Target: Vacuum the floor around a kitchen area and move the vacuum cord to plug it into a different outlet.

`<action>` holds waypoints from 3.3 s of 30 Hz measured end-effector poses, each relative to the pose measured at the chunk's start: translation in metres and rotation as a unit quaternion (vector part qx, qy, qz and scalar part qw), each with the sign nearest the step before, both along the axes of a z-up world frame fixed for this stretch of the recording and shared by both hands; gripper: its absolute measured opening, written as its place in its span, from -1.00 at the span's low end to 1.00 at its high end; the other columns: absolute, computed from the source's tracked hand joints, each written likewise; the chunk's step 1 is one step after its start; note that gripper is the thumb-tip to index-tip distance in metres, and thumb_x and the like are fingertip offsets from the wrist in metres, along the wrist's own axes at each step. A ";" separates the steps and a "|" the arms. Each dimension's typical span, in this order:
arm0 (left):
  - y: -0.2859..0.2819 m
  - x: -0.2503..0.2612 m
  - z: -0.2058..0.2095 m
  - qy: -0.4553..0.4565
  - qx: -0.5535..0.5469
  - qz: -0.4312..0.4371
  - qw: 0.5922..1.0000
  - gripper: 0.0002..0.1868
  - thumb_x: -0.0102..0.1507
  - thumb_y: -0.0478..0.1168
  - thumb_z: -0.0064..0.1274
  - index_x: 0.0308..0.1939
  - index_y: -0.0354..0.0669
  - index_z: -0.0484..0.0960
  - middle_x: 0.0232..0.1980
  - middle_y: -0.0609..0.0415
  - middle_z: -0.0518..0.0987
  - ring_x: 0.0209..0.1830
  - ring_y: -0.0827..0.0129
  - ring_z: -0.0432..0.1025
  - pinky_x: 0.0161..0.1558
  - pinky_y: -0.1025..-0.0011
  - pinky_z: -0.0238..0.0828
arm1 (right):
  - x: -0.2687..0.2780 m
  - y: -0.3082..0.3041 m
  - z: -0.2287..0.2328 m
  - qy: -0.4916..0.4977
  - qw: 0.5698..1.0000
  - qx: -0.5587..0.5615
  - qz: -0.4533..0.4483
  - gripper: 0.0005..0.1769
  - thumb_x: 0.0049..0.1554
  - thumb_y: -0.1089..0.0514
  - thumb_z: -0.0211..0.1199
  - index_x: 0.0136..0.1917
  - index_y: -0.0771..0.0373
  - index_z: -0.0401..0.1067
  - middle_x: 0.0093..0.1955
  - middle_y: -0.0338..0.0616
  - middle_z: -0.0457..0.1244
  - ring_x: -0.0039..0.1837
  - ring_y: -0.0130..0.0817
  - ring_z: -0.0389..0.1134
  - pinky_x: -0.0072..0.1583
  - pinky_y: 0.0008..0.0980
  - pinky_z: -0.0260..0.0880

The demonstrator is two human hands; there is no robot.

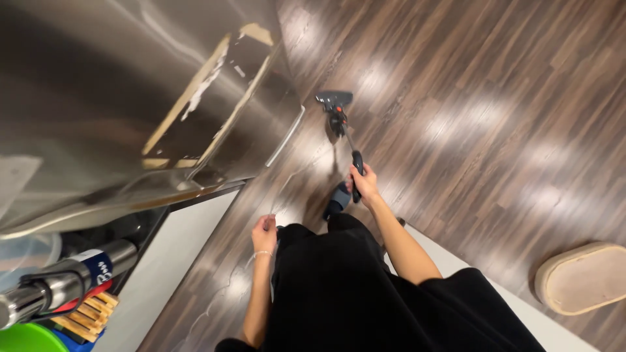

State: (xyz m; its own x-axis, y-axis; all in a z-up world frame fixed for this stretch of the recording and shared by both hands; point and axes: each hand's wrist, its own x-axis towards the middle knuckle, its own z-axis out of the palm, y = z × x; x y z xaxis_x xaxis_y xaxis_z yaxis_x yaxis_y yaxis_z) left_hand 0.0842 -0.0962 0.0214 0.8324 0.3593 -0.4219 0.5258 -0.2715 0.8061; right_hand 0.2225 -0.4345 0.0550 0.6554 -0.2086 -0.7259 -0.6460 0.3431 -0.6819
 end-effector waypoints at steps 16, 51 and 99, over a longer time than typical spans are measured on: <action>-0.140 0.196 0.038 0.034 -0.036 -0.068 0.996 -0.71 0.35 -0.08 0.07 -0.08 -0.25 0.69 -0.46 0.15 0.58 -0.53 0.56 0.39 -0.42 0.49 0.31 | 0.057 -0.087 0.085 0.064 0.942 -0.286 0.163 -0.47 0.07 -0.10 0.39 0.09 0.33 0.31 -0.49 -0.09 0.24 -0.56 -0.27 0.25 -0.44 -0.23 0.26; -0.299 0.425 0.059 0.043 0.024 0.209 0.977 -0.73 0.33 -0.06 0.06 -0.12 -0.17 0.72 -0.51 0.10 0.61 -0.55 0.45 0.42 -0.39 0.40 0.36 | 0.454 -0.188 0.114 0.026 0.844 -0.158 0.512 -0.58 0.08 0.17 0.27 0.22 0.25 0.46 -0.56 -0.13 0.19 -0.60 -0.38 0.18 -0.51 -0.31 0.16; -0.287 0.478 0.060 0.074 0.002 0.223 0.972 -0.74 0.34 -0.11 0.01 -0.06 -0.15 0.72 -0.48 0.13 0.62 -0.49 0.51 0.49 -0.33 0.48 0.42 | 0.512 -0.154 0.047 0.179 0.920 -0.005 0.348 -0.59 0.08 -0.04 0.44 -0.32 0.26 0.35 -0.49 -0.25 0.16 -0.49 -0.48 0.11 -0.45 -0.41 0.07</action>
